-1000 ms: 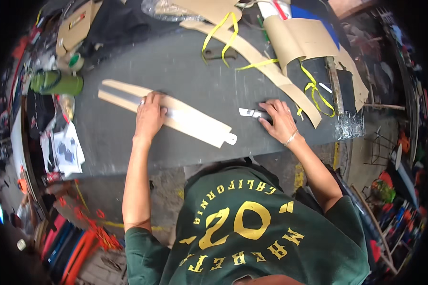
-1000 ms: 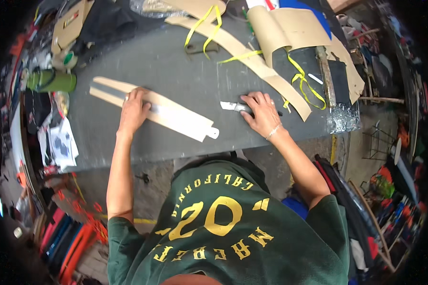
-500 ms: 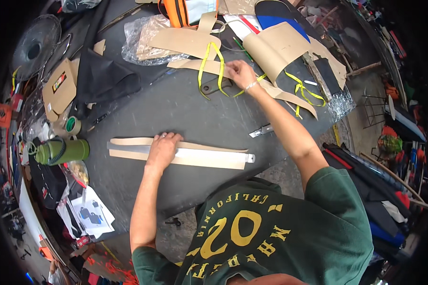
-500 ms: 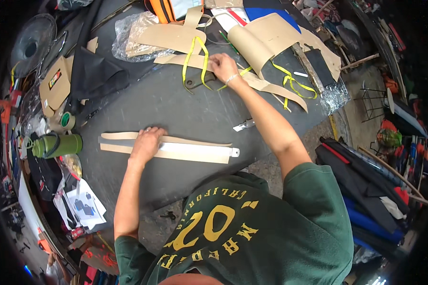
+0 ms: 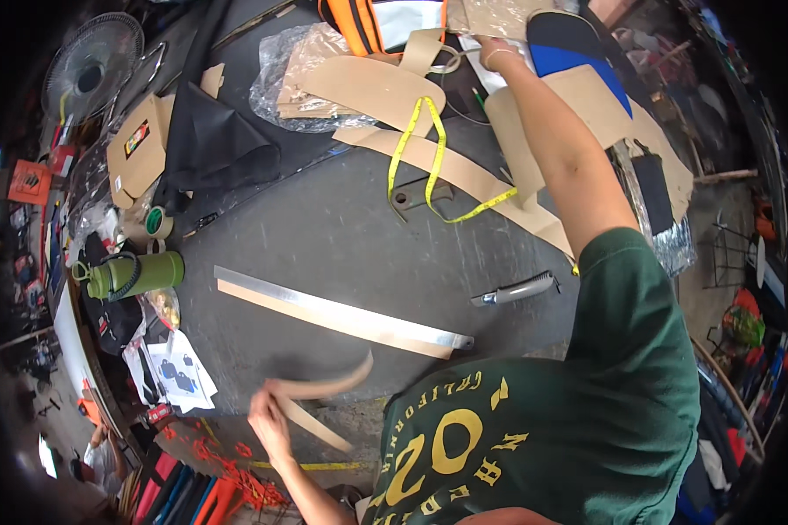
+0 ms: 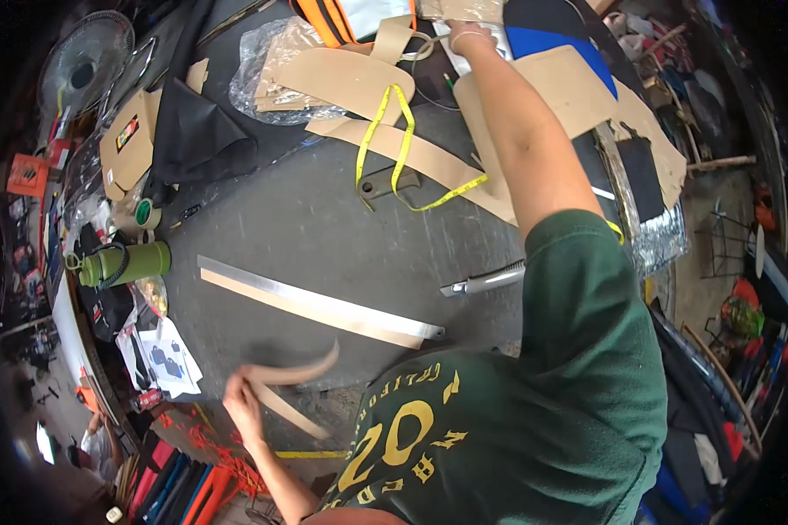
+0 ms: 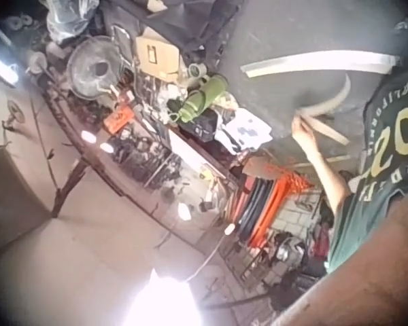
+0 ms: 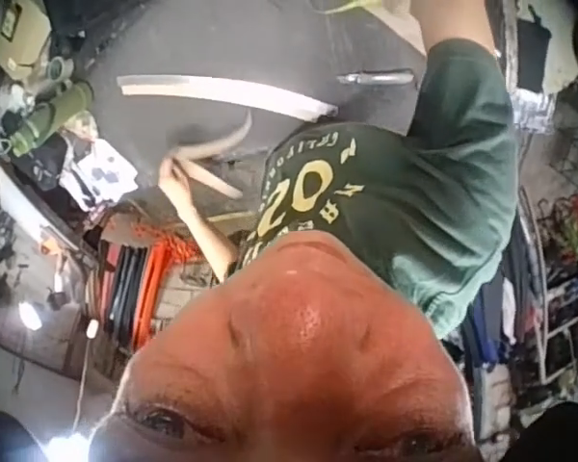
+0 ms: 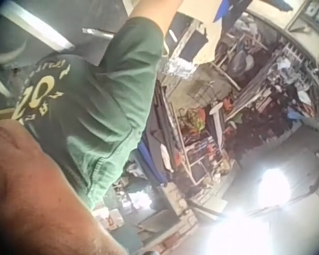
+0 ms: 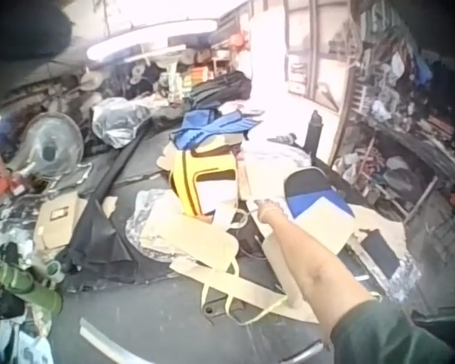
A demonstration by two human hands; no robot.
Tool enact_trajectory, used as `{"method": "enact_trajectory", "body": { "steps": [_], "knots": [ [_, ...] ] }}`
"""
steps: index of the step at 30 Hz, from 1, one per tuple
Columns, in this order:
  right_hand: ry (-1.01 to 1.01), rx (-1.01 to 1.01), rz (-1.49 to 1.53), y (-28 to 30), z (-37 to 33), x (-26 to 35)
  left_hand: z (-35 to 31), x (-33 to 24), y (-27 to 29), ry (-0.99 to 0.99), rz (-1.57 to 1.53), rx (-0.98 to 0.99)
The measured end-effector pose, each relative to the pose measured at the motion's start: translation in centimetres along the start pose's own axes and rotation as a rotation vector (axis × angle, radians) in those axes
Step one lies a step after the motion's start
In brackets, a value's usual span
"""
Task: Marking and cutting strips of material from a roll using a ruler, pencil, and utility knife on a workbench.
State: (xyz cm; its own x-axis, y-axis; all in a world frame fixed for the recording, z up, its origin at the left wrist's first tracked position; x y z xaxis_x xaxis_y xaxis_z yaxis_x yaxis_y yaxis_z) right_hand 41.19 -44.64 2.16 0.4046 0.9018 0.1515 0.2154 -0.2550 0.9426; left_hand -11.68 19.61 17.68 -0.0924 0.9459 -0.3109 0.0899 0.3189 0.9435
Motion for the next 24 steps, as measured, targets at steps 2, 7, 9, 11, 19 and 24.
{"method": "enact_trajectory", "body": {
  "steps": [2, 7, 9, 11, 19, 24],
  "knots": [
    [0.0, 0.013, -0.103, 0.2, 1.5, -0.7, -4.5, 2.2, -2.4, 0.227, -0.21, 0.014],
    [0.001, -0.08, 0.031, -0.1, 0.2, 2.1, -9.6, -0.3, -4.9, 0.525, -0.318, -0.087],
    [0.071, -0.135, 0.074, 0.5, 0.9, 2.4, -9.8, 0.4, -6.2, 0.487, -0.329, -0.22],
    [0.257, -0.177, 0.21, -1.0, 1.2, 3.0, -10.3, -1.0, -6.5, 0.515, -0.326, -0.271],
    [0.027, 0.254, 1.204, -3.7, 0.5, 6.5, -17.2, 2.9, -9.8, 0.751, -0.535, -0.157],
    [0.07, 0.164, 1.039, -2.4, 0.5, 6.2, -20.1, 3.7, -11.9, 0.805, -0.595, -0.144]
  ]
}}
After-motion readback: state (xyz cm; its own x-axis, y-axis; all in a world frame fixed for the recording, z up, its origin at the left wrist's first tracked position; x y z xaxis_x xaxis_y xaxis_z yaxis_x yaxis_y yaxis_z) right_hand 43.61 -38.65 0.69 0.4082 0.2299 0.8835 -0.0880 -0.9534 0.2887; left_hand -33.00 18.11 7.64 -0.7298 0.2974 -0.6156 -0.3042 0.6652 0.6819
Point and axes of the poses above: each hand's wrist, its own z-axis towards the middle knuckle, its own y-axis out of the back of the hand, x = y × z, the point moved 2 cm from there along z, towards the middle knuckle, and after that the axes turned 4 degrees about x, right-handed, at the moved point
